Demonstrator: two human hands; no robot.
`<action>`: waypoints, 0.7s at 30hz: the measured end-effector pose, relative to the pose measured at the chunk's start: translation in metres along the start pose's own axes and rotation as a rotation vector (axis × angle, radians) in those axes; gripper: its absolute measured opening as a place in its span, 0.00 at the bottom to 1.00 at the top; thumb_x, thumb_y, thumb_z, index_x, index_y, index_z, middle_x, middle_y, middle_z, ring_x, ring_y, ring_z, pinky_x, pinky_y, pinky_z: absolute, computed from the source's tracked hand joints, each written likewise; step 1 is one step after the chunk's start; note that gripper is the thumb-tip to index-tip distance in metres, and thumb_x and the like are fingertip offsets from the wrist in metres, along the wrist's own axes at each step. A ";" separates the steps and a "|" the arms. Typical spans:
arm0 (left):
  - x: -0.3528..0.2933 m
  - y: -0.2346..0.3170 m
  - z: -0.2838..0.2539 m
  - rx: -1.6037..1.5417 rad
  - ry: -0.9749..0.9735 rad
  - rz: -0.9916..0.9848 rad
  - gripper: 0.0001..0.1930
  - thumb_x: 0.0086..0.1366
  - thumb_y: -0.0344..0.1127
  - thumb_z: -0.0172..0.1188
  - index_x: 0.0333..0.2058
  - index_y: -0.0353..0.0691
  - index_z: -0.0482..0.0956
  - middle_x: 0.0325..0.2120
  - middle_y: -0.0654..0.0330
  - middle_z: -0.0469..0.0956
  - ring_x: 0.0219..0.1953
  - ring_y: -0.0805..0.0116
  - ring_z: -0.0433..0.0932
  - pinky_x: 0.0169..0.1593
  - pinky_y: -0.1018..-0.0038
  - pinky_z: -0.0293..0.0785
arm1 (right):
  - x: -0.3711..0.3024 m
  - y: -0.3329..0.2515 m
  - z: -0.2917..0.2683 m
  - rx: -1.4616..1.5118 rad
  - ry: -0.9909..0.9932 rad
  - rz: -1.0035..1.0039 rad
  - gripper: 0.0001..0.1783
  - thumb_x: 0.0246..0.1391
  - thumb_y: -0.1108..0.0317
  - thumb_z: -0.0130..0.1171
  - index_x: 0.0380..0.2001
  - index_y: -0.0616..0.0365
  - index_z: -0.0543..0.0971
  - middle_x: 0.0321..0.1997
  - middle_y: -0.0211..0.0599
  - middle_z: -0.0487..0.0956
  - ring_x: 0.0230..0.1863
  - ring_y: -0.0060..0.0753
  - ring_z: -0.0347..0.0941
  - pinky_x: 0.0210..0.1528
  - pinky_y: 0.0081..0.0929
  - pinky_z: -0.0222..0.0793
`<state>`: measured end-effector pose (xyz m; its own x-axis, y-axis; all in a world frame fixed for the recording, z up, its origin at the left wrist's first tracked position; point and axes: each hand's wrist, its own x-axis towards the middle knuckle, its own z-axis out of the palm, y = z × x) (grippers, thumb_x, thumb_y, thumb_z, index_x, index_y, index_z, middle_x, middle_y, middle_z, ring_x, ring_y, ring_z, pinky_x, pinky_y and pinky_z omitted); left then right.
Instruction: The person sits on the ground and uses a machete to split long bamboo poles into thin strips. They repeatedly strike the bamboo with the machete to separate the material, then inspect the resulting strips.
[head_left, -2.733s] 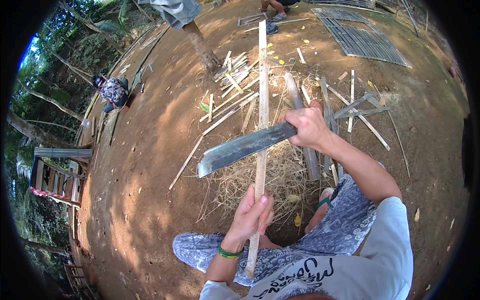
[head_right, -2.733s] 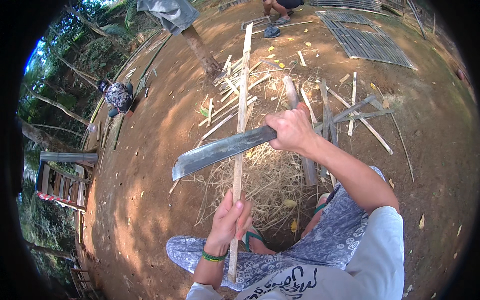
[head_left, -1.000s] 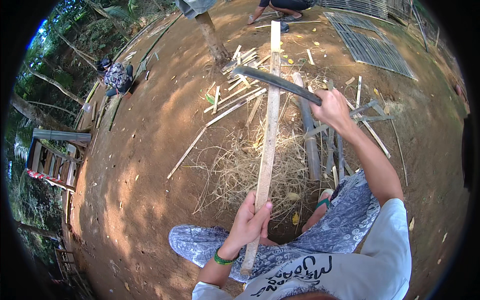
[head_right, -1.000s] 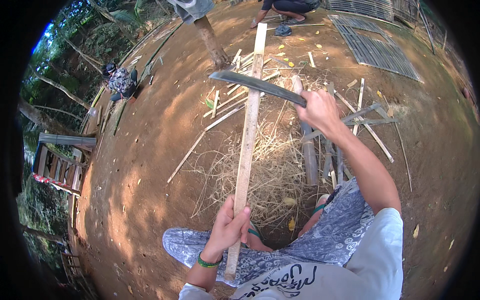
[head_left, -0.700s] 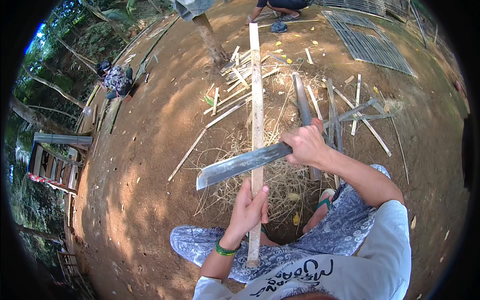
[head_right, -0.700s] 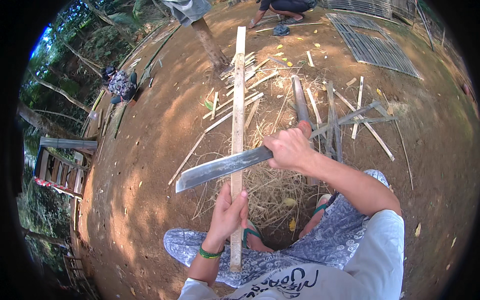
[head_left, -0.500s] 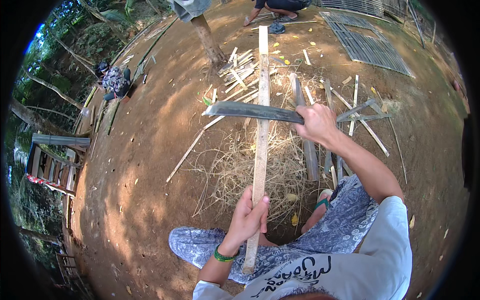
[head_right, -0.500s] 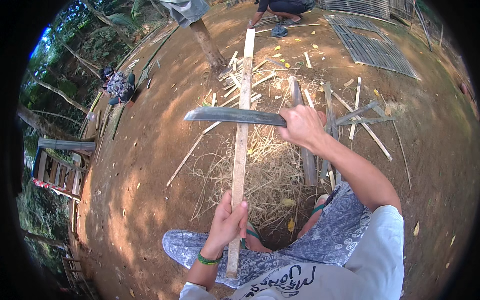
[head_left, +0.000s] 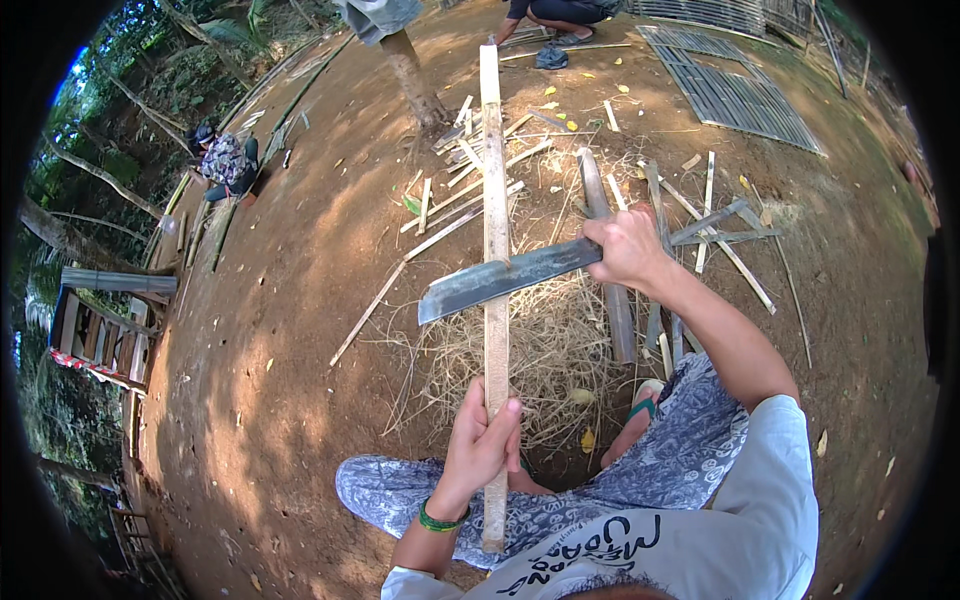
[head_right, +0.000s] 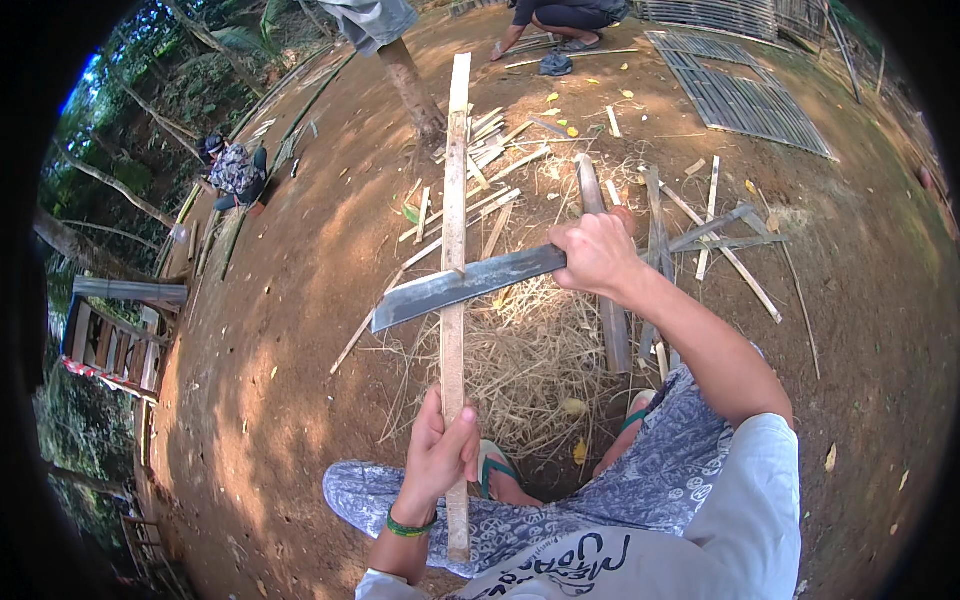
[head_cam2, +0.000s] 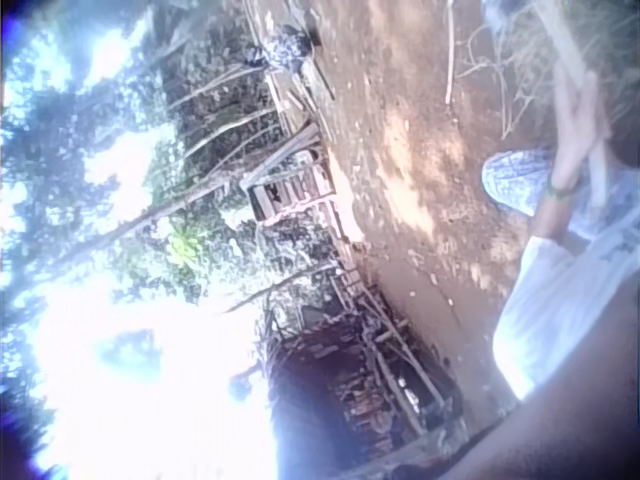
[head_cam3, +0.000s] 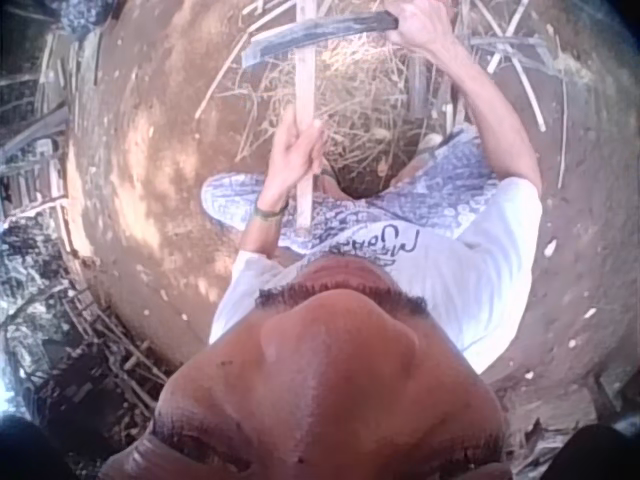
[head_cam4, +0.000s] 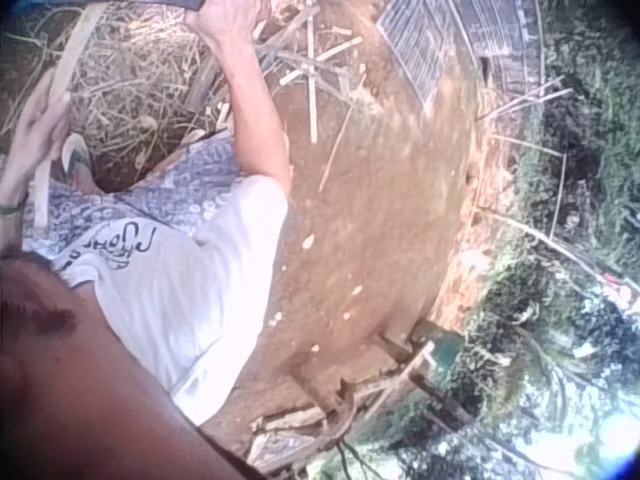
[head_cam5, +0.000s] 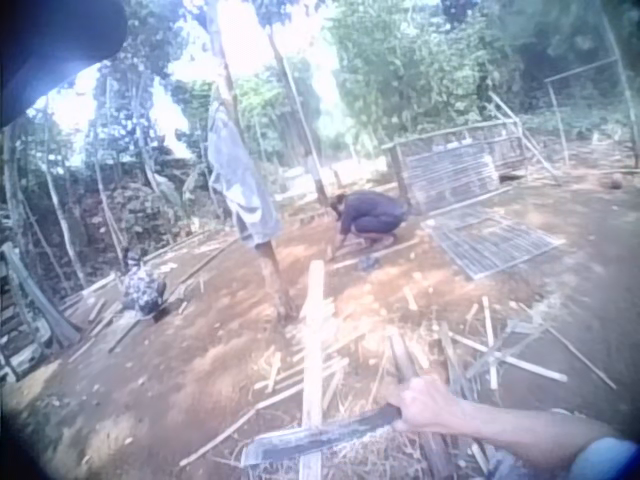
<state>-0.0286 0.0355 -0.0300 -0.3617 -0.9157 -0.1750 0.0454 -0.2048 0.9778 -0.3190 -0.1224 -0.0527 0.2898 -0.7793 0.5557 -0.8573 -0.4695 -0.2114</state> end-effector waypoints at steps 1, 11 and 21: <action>-0.003 -0.001 -0.001 -0.004 -0.001 0.001 0.06 0.75 0.34 0.48 0.42 0.39 0.62 0.15 0.67 0.64 0.09 0.78 0.63 0.14 0.81 0.63 | 0.001 0.005 -0.002 -0.011 0.007 0.043 0.07 0.32 0.66 0.64 0.19 0.55 0.79 0.17 0.42 0.78 0.23 0.52 0.78 0.28 0.48 0.74; -0.028 -0.005 -0.007 -0.004 -0.012 -0.036 0.06 0.75 0.33 0.48 0.44 0.38 0.63 0.14 0.66 0.64 0.09 0.78 0.64 0.13 0.81 0.64 | 0.011 0.029 0.003 -0.107 -0.044 0.202 0.08 0.40 0.64 0.61 0.24 0.54 0.84 0.18 0.49 0.79 0.24 0.55 0.78 0.33 0.50 0.76; -0.033 -0.026 -0.025 -0.112 -0.117 -0.051 0.11 0.78 0.40 0.40 0.41 0.39 0.63 0.13 0.65 0.65 0.08 0.76 0.64 0.14 0.82 0.64 | 0.017 0.060 -0.023 -0.048 0.021 0.576 0.15 0.48 0.61 0.57 0.29 0.60 0.86 0.23 0.58 0.80 0.29 0.57 0.80 0.39 0.49 0.76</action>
<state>0.0054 0.0622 -0.0527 -0.4721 -0.8578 -0.2031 0.1249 -0.2932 0.9479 -0.3751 -0.1541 -0.0372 -0.2378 -0.8947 0.3780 -0.8928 0.0480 -0.4479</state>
